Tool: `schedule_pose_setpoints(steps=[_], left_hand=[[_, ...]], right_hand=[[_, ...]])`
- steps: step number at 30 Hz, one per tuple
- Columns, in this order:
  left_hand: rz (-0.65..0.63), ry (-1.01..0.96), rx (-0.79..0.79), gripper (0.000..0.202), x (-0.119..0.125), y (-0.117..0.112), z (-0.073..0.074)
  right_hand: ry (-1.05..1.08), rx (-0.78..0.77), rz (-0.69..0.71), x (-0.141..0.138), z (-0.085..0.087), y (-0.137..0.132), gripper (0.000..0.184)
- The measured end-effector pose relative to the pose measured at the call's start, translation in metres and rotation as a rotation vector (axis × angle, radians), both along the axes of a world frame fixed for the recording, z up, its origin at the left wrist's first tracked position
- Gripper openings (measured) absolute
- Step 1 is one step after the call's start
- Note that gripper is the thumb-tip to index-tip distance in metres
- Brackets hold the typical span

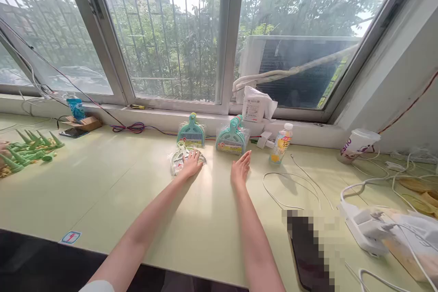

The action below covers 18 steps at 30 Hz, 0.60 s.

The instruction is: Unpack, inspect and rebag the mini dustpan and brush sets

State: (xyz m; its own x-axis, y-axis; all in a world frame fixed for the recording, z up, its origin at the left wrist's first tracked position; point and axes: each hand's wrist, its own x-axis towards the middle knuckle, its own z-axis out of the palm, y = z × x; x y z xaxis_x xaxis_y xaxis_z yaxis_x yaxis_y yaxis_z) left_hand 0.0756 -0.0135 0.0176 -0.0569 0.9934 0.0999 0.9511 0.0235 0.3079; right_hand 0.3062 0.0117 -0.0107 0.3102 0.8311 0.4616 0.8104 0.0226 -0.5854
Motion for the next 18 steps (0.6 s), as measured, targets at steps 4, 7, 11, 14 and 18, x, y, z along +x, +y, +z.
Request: schedule_pose_setpoints(steps=[4, 7, 11, 14, 18], left_hand=[[-0.027, -0.014, -0.032, 0.064, 0.011, -0.052, 0.002], [-0.154, -0.185, -0.051, 0.067, 0.036, -0.088, 0.003], [-0.223, -0.583, 0.101, 0.069, 0.047, -0.114, 0.007], [0.048, -0.582, 0.332, 0.068, 0.025, -0.115, 0.011], [0.364, -0.905, 0.315, 0.072, -0.002, -0.111, 0.004]], right_hand=[[-0.202, -0.011, 0.350, -0.020, -0.006, -0.053, 0.053], [-0.198, -0.119, 0.661, -0.025, -0.007, -0.080, 0.039], [0.028, -0.189, 0.753, -0.019, -0.005, -0.100, 0.027], [0.249, -0.211, 0.739, -0.011, -0.005, -0.110, 0.026], [0.658, -0.181, 0.489, 0.001, -0.006, -0.111, 0.033]])
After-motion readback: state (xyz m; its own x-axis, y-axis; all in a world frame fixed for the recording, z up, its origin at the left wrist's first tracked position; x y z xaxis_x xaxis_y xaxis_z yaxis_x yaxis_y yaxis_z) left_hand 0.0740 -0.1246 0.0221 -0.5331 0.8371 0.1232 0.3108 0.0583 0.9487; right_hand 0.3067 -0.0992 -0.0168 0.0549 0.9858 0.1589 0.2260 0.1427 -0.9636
